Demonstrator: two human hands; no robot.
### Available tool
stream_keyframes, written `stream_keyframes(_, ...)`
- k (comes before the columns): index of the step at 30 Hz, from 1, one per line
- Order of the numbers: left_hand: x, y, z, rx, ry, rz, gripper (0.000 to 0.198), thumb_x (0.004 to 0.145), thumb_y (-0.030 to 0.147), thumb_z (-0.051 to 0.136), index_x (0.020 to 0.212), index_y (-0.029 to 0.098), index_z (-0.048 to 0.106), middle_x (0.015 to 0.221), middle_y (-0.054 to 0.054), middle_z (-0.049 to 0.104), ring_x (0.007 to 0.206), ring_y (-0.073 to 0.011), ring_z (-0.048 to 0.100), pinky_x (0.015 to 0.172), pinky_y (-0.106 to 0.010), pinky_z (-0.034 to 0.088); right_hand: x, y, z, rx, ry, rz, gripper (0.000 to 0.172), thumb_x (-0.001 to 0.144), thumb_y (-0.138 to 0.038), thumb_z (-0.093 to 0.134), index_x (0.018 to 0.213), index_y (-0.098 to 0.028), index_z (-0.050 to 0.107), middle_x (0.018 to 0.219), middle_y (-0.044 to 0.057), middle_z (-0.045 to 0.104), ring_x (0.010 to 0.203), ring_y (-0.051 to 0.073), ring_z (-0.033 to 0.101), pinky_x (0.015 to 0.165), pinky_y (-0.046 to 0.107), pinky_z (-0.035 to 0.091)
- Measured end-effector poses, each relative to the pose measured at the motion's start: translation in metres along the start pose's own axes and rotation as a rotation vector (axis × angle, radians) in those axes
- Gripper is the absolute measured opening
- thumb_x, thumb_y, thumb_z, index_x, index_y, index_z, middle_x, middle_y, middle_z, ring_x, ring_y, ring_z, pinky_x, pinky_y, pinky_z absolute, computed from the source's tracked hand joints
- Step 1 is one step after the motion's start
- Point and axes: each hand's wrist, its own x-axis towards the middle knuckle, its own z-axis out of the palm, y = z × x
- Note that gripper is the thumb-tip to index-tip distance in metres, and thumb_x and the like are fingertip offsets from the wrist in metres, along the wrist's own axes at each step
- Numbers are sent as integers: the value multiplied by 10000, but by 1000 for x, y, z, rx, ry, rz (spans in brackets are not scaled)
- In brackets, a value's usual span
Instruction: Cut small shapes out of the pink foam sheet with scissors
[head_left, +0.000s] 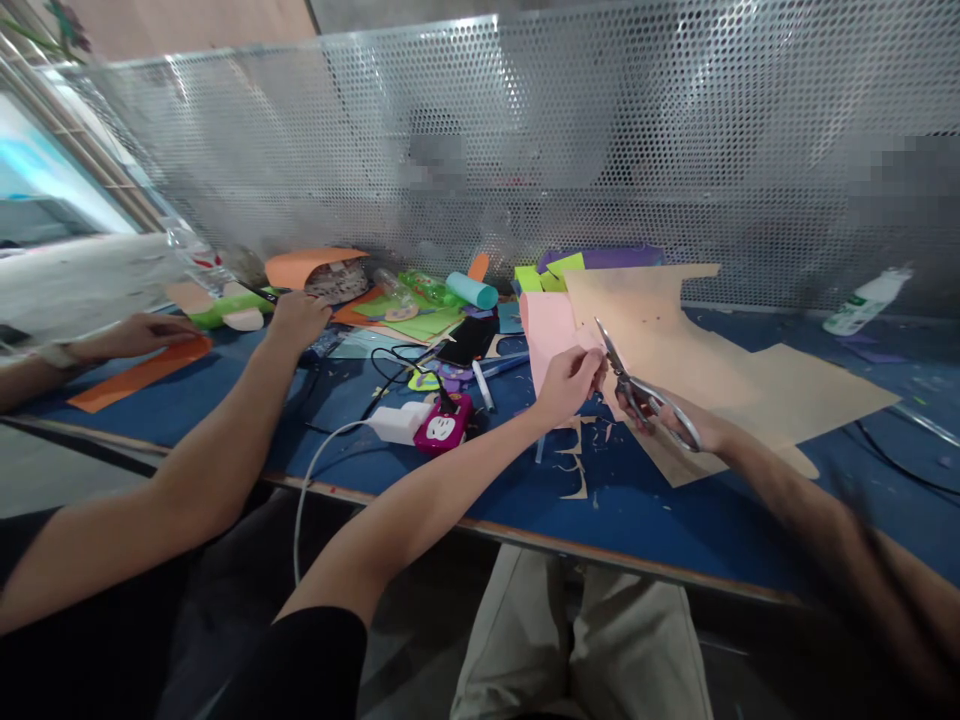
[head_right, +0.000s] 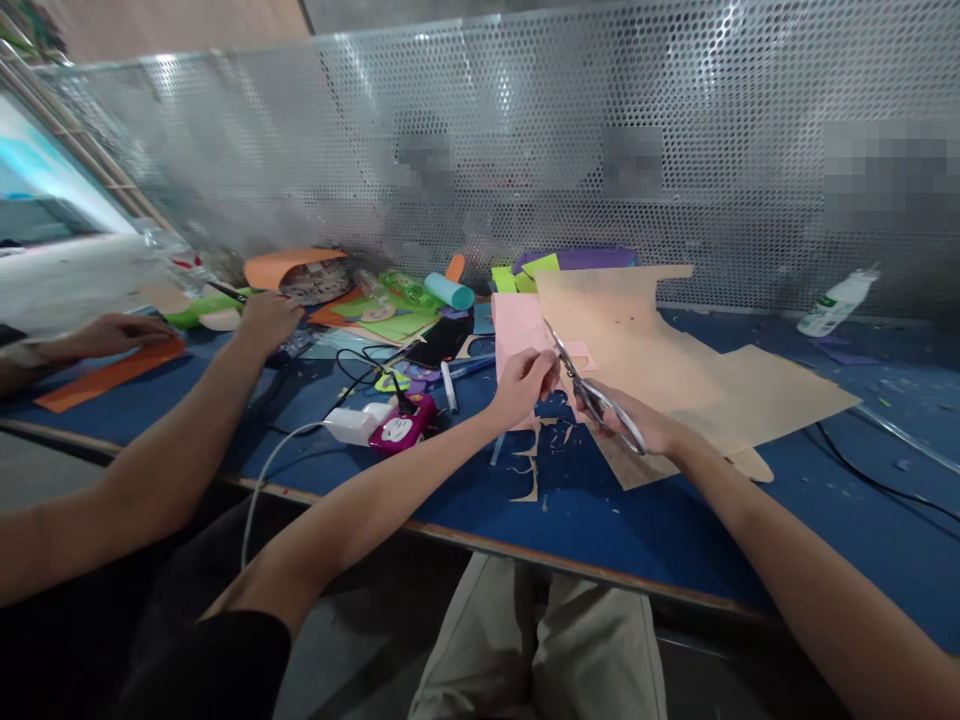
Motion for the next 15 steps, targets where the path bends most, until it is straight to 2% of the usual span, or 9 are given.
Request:
stream_keyframes(3,0,0,1,12,30,21,582,1027,677,570,711,188,556,538,34,508,482,-83,447,526,-254,366,-1,0,0,-28,4,-22,727,745,-846,481,1177,-265,553,1012,50,511,727,171,476,625,320,500)
stream_keyframes(7,0,1,2,-2,39,38,599,1025,692,572,698,191,543,540,27,508,486,-89,447,528,-262,370,0,-3,1,-39,1,-40,721,765,-837,458,1190,-262,549,995,47,514,731,175,468,647,324,500)
stream_keyframes(15,0,-5,-4,41,10,32,549,1033,659,570,759,183,581,558,34,523,524,-92,485,562,-245,409,0,7,-2,-74,30,5,757,714,-874,458,1102,-233,570,861,16,523,616,142,455,542,287,461)
